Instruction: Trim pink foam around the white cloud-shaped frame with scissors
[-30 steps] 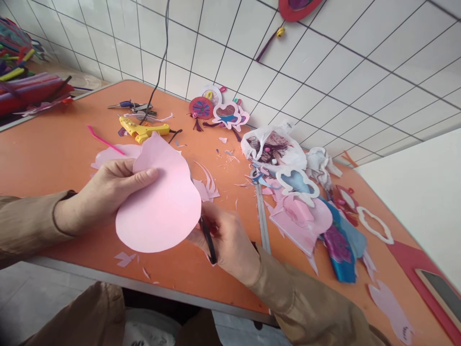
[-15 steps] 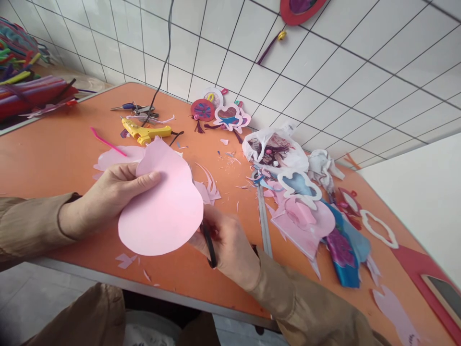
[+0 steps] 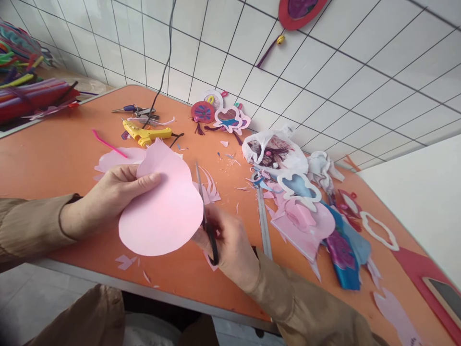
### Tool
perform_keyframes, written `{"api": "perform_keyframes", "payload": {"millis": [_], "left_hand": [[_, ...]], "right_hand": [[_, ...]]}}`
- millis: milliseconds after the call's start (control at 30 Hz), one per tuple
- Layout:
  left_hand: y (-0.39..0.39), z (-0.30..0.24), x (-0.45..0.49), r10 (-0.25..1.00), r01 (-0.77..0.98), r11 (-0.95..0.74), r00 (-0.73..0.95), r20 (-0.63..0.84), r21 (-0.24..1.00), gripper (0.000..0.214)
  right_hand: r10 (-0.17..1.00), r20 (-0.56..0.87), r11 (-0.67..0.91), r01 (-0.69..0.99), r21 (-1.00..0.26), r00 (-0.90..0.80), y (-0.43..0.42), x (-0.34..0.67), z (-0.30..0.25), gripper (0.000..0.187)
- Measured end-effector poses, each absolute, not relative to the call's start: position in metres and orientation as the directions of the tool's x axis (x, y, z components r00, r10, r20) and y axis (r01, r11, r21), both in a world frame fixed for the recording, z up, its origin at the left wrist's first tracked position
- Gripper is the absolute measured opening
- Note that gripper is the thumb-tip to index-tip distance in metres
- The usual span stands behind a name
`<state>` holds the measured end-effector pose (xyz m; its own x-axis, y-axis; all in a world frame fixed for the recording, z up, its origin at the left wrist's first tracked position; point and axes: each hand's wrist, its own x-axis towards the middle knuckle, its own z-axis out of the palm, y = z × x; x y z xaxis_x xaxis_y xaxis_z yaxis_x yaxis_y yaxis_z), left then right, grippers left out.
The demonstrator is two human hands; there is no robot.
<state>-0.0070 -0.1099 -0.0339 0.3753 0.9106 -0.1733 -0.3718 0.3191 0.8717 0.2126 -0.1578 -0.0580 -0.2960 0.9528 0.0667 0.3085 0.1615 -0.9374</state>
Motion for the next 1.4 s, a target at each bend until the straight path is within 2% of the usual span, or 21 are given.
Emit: {"api": "perform_keyframes", "payload": {"millis": [100,167,267,467,700,833,1000,1200,1400], "left_hand": [[-0.108,-0.036,-0.009,0.907,-0.326,0.315,0.381,-0.181,0.891,0.036],[-0.107,-0.036,-0.010,0.904,-0.274,0.316,0.379,-0.200,0.908,0.039],[-0.105,-0.036,-0.010,0.888,-0.210,0.327,0.400,-0.225,0.921,0.043],[-0.106,-0.039,-0.011,0.829,-0.103,0.386,0.474,-0.295,0.917,0.038],[-0.107,-0.043,-0.015,0.788,-0.092,0.412,0.535,-0.304,0.906,0.039],[-0.107,-0.044,-0.017,0.759,-0.092,0.426,0.577,-0.301,0.900,0.036],[-0.108,-0.045,-0.018,0.742,-0.106,0.448,0.597,-0.304,0.887,0.033],[-0.107,-0.045,-0.016,0.738,-0.088,0.447,0.598,-0.311,0.890,0.033],[-0.108,-0.045,-0.016,0.730,-0.071,0.443,0.608,-0.313,0.894,0.034]], "right_hand": [[0.964,0.184,0.240,0.337,-0.910,-0.190,-0.149,0.213,-0.055,0.038],[0.970,0.205,0.237,0.328,-0.914,-0.129,-0.140,0.215,-0.050,0.036],[0.971,0.221,0.237,0.306,-0.922,-0.088,-0.127,0.220,-0.040,0.042],[0.965,0.197,0.248,0.369,-0.896,-0.170,-0.116,0.226,-0.015,0.048],[0.865,0.179,0.323,0.247,-0.914,-0.469,-0.109,0.228,-0.013,0.056],[0.802,0.184,0.356,0.206,-0.912,-0.569,-0.110,0.230,-0.023,0.054],[0.785,0.196,0.379,0.205,-0.903,-0.587,-0.115,0.231,-0.031,0.057],[0.793,0.181,0.318,0.142,-0.937,-0.582,-0.119,0.225,-0.038,0.055],[0.824,0.147,0.293,0.189,-0.937,-0.547,-0.120,0.224,-0.038,0.059]]}}
